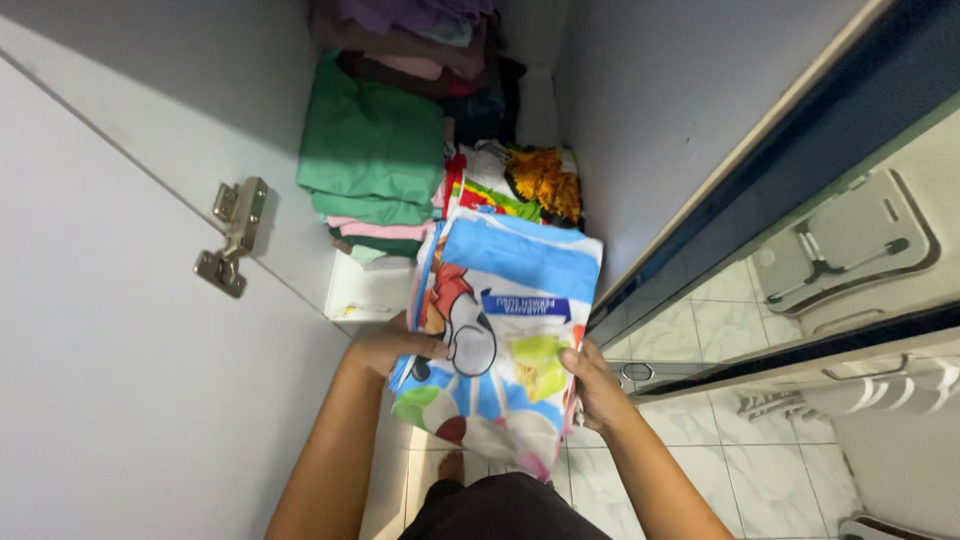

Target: The person packs a suitcase by retrieving folded clothes from a wardrobe and placing them inside. They also pack a white cloth into a zippered bag and add various packaged items, including diapers and wipes, into the suitcase compartments.

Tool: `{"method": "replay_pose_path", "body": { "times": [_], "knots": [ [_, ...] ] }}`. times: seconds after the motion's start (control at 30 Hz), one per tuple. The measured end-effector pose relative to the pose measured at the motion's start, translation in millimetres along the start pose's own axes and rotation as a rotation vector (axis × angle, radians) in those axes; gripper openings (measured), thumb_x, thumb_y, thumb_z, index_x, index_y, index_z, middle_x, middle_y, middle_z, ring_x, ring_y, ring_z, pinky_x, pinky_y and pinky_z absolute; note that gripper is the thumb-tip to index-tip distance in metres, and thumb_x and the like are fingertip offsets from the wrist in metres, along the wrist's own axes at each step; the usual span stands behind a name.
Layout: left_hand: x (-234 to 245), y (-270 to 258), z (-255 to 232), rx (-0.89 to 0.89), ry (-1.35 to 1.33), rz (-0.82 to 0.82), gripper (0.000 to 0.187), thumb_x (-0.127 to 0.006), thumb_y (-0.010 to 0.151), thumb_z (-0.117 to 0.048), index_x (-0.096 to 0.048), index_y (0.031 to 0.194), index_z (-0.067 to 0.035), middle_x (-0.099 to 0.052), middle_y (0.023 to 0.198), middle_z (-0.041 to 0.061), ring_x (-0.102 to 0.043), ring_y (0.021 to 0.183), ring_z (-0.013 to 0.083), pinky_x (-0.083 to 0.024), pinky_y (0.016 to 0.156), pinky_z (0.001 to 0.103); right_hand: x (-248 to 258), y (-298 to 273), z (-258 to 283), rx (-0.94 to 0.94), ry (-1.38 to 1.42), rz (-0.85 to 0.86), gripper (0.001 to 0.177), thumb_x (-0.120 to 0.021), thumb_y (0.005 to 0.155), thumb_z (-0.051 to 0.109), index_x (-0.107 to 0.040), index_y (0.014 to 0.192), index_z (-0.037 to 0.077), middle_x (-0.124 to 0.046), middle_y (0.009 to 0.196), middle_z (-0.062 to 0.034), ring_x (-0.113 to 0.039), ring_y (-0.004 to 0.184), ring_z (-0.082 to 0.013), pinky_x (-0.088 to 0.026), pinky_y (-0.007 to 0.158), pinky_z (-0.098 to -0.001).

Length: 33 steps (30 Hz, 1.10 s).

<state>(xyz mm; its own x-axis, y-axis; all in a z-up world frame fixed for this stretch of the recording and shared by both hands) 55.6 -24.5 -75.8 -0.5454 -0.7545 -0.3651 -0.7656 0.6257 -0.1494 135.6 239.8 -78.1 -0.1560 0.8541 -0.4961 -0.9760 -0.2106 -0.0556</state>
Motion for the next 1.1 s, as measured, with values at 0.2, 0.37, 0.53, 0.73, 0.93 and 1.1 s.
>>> {"method": "replay_pose_path", "body": {
  "times": [0.2,0.37,0.53,0.73,0.93,1.1],
  "knots": [
    [-28.6,-31.5,35.1,0.074,0.129,-0.036,0.068,-0.086,0.072,-0.009,-0.060,0.134,-0.001,-0.072,0.110,0.005,-0.068,0.098,0.0144,-0.055,0.089,0.031,-12.7,-23.4,5.9,-0.008,-0.256,-0.137,0.048,-0.082,0.081,0.013,-0.063,0.122,-0.002,-0.073,0.110,-0.0119,-0.071,0.095,-0.0191,-0.060,0.081,-0.0348],
    [-75.4,-53.7,51.1,0.157,0.014,-0.073,0.064,-0.086,0.069,-0.006,-0.063,0.129,-0.003,-0.073,0.106,0.002,-0.068,0.096,0.0139,-0.055,0.088,0.033,-10.0,-59.7,13.5,-0.067,-0.425,-0.196,0.028,-0.076,0.086,0.013,-0.070,0.110,0.000,-0.077,0.096,-0.0075,-0.073,0.083,-0.0154,-0.060,0.073,-0.0325],
    [-109.9,-64.3,70.2,0.195,0.177,0.114,0.056,-0.089,0.073,-0.004,-0.068,0.124,0.001,-0.072,0.107,0.004,-0.066,0.097,0.0153,-0.053,0.088,0.034,-0.4,-97.2,17.4,-0.057,-0.581,-0.172,0.028,-0.078,0.084,0.011,-0.071,0.108,0.001,-0.078,0.095,-0.0068,-0.073,0.081,-0.0138,-0.060,0.071,-0.0310],
    [-130.5,-35.5,100.2,0.317,0.310,0.174,0.053,-0.087,0.073,-0.009,-0.070,0.123,-0.006,-0.076,0.111,0.001,-0.068,0.103,0.0125,-0.055,0.093,0.030,28.8,-148.1,16.7,-0.079,-0.505,-0.356,0.030,-0.076,0.086,0.010,-0.070,0.113,0.000,-0.077,0.096,-0.0086,-0.072,0.080,-0.0179,-0.057,0.068,-0.0358],
    [-172.3,22.4,133.6,0.331,0.328,0.583,0.031,-0.087,0.091,-0.015,-0.074,0.110,0.007,-0.072,0.104,0.007,-0.063,0.099,0.0175,-0.052,0.088,0.033,48.2,-209.7,9.8,0.084,-0.439,-0.648,0.030,-0.076,0.085,0.017,-0.070,0.110,0.001,-0.078,0.095,-0.0071,-0.073,0.082,-0.0138,-0.060,0.071,-0.0304],
    [-209.5,38.6,159.8,0.534,0.437,0.615,0.022,-0.086,0.075,-0.011,-0.073,0.093,-0.009,-0.069,0.086,-0.001,-0.062,0.079,0.0106,-0.049,0.067,0.029,35.1,-280.4,-16.0,0.182,-0.336,-0.874,0.034,-0.079,0.084,0.015,-0.070,0.114,0.001,-0.077,0.099,-0.0066,-0.071,0.086,-0.0128,-0.060,0.075,-0.0313]
  ]
}}
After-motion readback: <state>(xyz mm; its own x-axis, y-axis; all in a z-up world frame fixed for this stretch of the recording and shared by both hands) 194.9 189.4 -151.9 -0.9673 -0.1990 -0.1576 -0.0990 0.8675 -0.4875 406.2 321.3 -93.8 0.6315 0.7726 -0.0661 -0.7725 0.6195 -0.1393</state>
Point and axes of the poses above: each hand's wrist, its own y-axis towards the middle knuckle, its own x-axis out of the back of the hand, z = x × y, the point moved 7 cm from there along y, towards the middle knuckle
